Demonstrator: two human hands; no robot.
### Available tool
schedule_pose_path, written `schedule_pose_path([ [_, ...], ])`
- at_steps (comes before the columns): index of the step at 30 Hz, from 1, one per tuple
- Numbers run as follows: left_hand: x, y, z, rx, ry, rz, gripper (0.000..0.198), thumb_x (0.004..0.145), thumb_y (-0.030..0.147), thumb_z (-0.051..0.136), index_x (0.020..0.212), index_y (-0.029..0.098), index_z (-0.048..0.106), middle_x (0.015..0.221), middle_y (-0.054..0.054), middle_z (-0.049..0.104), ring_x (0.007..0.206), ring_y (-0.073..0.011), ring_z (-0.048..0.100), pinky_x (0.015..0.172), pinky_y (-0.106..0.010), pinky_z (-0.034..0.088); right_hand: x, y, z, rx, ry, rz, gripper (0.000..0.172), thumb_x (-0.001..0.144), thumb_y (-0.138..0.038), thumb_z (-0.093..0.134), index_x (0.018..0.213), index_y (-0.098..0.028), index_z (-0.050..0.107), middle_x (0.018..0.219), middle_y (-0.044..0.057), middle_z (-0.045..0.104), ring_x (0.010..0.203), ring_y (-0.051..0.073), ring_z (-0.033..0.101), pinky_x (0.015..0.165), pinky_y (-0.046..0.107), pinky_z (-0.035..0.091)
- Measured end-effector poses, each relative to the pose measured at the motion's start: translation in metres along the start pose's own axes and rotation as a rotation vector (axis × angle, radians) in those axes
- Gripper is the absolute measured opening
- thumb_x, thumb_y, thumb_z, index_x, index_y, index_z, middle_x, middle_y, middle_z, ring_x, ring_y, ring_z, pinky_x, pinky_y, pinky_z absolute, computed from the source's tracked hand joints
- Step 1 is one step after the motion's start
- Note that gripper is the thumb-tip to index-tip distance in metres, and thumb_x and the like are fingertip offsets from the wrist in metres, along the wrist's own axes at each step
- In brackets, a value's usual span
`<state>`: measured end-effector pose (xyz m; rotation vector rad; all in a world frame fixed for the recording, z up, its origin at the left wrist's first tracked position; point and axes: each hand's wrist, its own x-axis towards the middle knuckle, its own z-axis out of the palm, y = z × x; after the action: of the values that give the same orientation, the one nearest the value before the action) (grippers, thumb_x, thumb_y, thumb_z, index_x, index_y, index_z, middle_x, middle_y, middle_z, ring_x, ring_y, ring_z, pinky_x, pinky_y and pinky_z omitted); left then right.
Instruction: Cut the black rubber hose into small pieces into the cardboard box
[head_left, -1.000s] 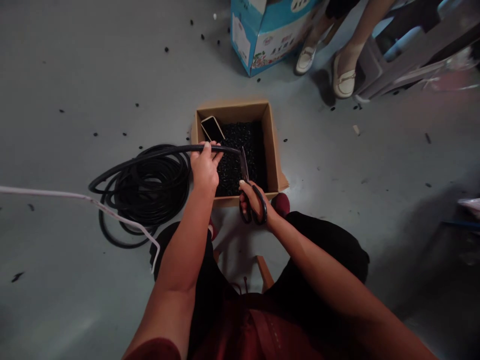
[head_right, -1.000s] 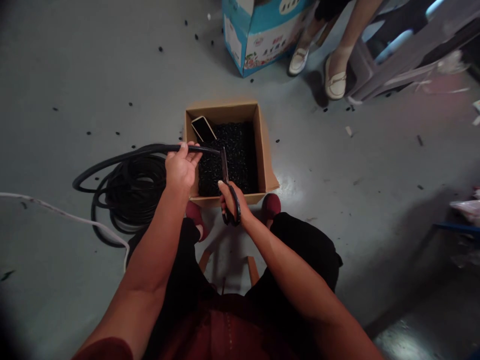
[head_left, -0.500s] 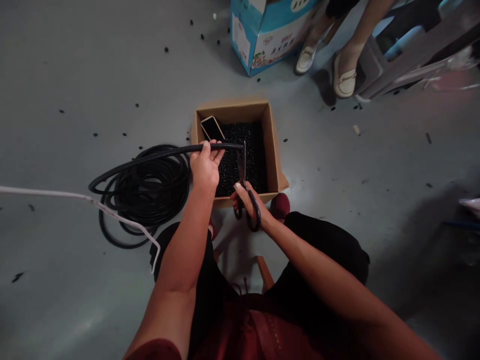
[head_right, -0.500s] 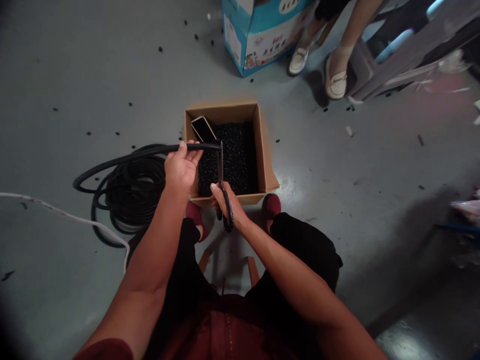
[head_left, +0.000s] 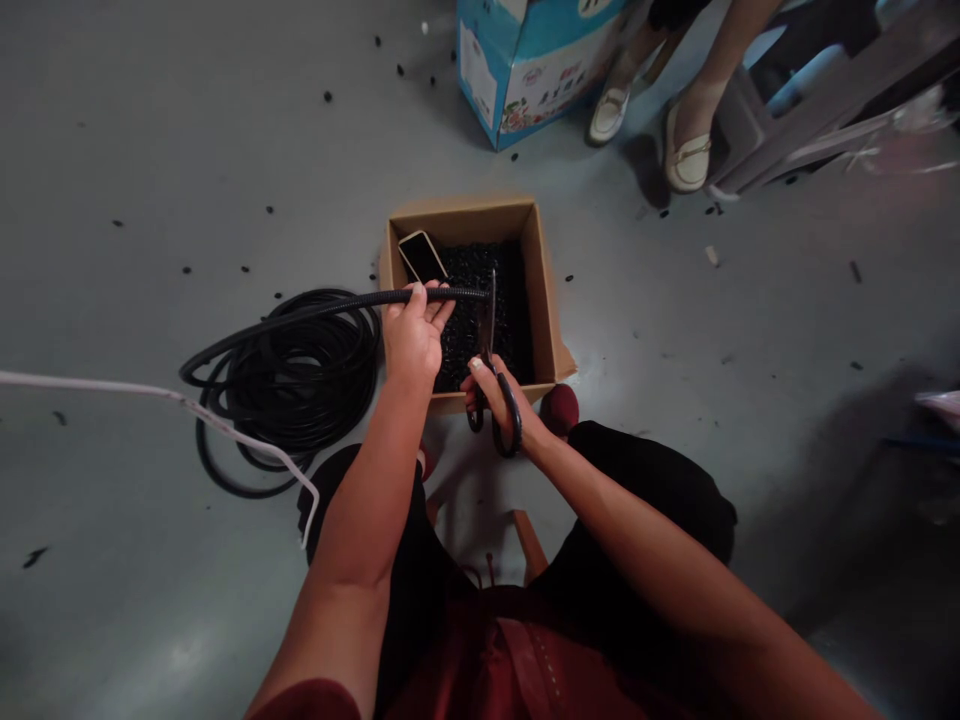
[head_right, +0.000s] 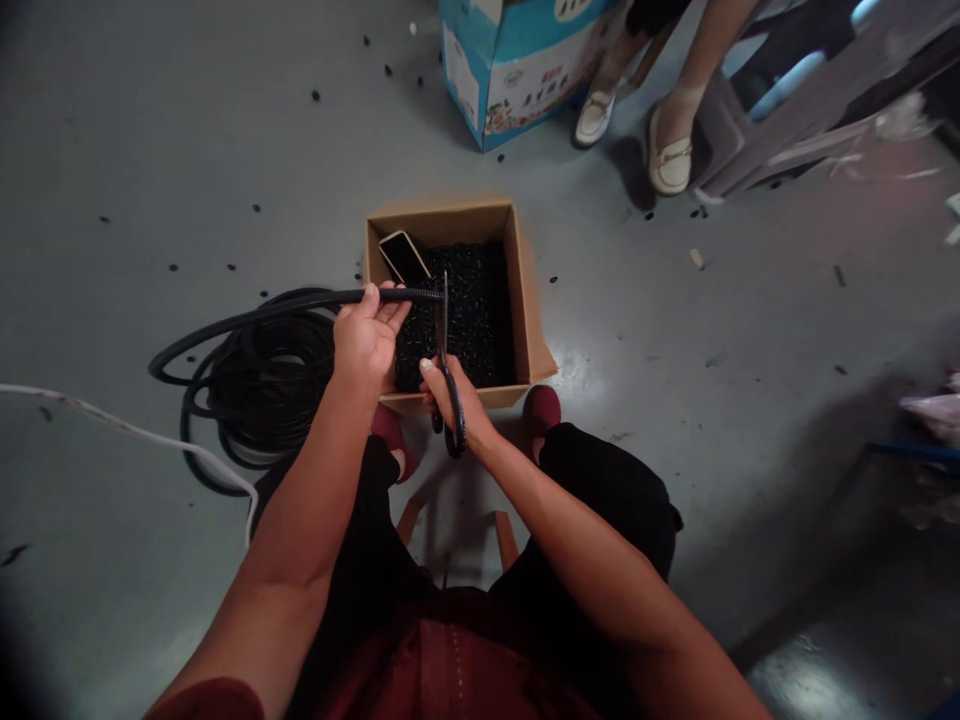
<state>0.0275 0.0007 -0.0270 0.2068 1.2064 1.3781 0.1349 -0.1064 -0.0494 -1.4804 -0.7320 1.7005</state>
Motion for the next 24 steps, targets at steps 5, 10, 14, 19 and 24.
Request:
schedule_pose_path([
  [5, -0.001, -0.0019, -0.0002, 0.022, -0.005, -0.008, 0.014, 0.095, 0.022, 0.07, 0.092, 0.02, 0.057, 0.099, -0.006, 0.076, 0.112, -0.0202, 0.075, 0.107, -0.041, 0.057, 0.0012, -0.0012, -0.0009, 0.007, 0.001, -0.012, 0.052, 0.086, -0.073, 0.062, 0.099, -0.023, 0.051, 0.082, -0.001, 0.063, 0.07, 0.012, 0.06, 0.061, 0.025, 0.051],
  [10, -0.0036, -0.004, 0.0011, 0.035, -0.014, -0.013, 0.015, 0.095, 0.023, 0.071, 0.091, 0.02, 0.056, 0.098, -0.006, 0.076, 0.111, -0.0204, 0.075, 0.107, -0.041, 0.057, 0.006, -0.001, -0.0018, 0.022, 0.026, 0.005, 0.052, 0.086, -0.073, 0.064, 0.097, -0.024, 0.051, 0.08, -0.002, 0.062, 0.066, 0.012, 0.059, 0.058, 0.025, 0.05],
  [14, -0.006, -0.0044, 0.0023, 0.047, -0.019, -0.027, 0.018, 0.093, 0.023, 0.073, 0.092, 0.021, 0.055, 0.098, -0.005, 0.076, 0.112, -0.0203, 0.075, 0.107, -0.041, 0.056, 0.007, -0.0025, -0.0027, 0.004, 0.041, 0.02, 0.051, 0.086, -0.071, 0.063, 0.097, -0.024, 0.05, 0.079, -0.003, 0.061, 0.064, 0.011, 0.059, 0.056, 0.024, 0.05],
  [19, -0.0078, -0.0049, 0.0028, 0.041, -0.038, -0.04, 0.016, 0.095, 0.02, 0.07, 0.092, 0.021, 0.054, 0.092, -0.003, 0.075, 0.107, -0.0198, 0.076, 0.106, -0.041, 0.057, 0.0056, -0.0045, -0.0041, -0.012, 0.045, 0.006, 0.051, 0.087, -0.072, 0.062, 0.095, -0.024, 0.048, 0.076, -0.005, 0.057, 0.061, 0.01, 0.055, 0.055, 0.025, 0.05],
  [24, -0.0083, -0.007, 0.0016, 0.063, -0.047, -0.046, 0.019, 0.093, 0.02, 0.072, 0.092, 0.021, 0.054, 0.092, -0.003, 0.074, 0.105, -0.0199, 0.076, 0.105, -0.042, 0.056, 0.0064, -0.0058, -0.0071, -0.028, 0.056, -0.008, 0.052, 0.087, -0.074, 0.06, 0.094, -0.025, 0.047, 0.073, -0.006, 0.054, 0.058, 0.01, 0.054, 0.055, 0.025, 0.05],
])
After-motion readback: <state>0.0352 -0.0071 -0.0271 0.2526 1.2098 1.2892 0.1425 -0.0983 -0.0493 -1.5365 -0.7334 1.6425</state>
